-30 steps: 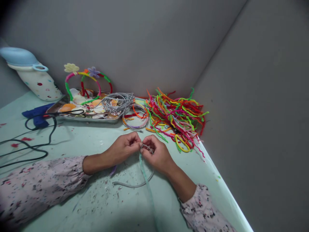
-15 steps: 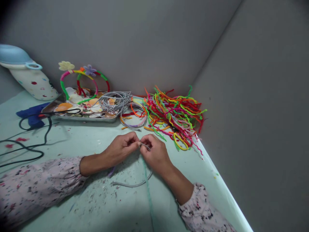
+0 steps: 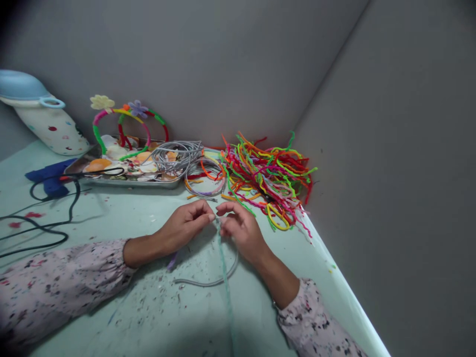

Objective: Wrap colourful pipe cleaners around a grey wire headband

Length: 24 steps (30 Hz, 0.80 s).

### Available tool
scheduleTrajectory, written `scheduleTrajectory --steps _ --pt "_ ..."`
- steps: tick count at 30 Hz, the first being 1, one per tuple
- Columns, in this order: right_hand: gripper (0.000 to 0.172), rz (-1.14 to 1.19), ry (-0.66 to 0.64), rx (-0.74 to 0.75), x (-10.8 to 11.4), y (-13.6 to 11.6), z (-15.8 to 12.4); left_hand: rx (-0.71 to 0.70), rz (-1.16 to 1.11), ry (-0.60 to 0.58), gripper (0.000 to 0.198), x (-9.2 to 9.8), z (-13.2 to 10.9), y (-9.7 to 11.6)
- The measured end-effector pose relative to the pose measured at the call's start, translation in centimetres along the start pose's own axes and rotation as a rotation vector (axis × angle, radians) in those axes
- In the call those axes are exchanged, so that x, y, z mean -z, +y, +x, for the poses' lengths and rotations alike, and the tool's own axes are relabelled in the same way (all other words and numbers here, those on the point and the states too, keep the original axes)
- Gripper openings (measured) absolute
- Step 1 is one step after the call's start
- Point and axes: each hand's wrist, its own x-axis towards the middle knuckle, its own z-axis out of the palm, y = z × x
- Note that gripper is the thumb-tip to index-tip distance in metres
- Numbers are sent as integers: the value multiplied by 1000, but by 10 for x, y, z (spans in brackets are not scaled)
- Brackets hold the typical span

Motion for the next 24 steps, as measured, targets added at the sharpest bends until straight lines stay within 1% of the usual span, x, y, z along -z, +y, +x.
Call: scheduleTrajectory --steps 1,2,3,4,6,9,13,15,17,20,24 --pt "24 158 -18 -59 3 3 2 27 -44 0 19 0 1 -2" --pt "24 267 -33 -121 6 5 4 49 -89 -5 19 -1 1 -4" --pt "22 332 -49 -177 8 8 5 67 -134 -12 19 -1 2 -5" --pt "20 361 -93 -223 11 10 7 78 -177 -23 20 -1 2 -7" --pt "17 386 -157 -275 14 13 8 89 -249 -44 20 -2 2 -9" --pt "16 401 -208 -294 16 14 8 94 -321 -72 20 -2 3 -8" --pt "25 375 -280 -310 17 13 6 83 -389 -94 18 -1 2 -6" --pt "30 340 -296 -311 17 12 5 80 -374 -93 19 -2 1 -7" --pt "31 292 -263 -298 15 11 5 81 -352 -86 21 -2 1 -9" --pt "25 163 -155 -235 11 9 5 95 -353 -83 21 -3 0 -12" --pt "19 -69 -36 -71 8 9 6 122 -366 -84 21 -3 1 -12"
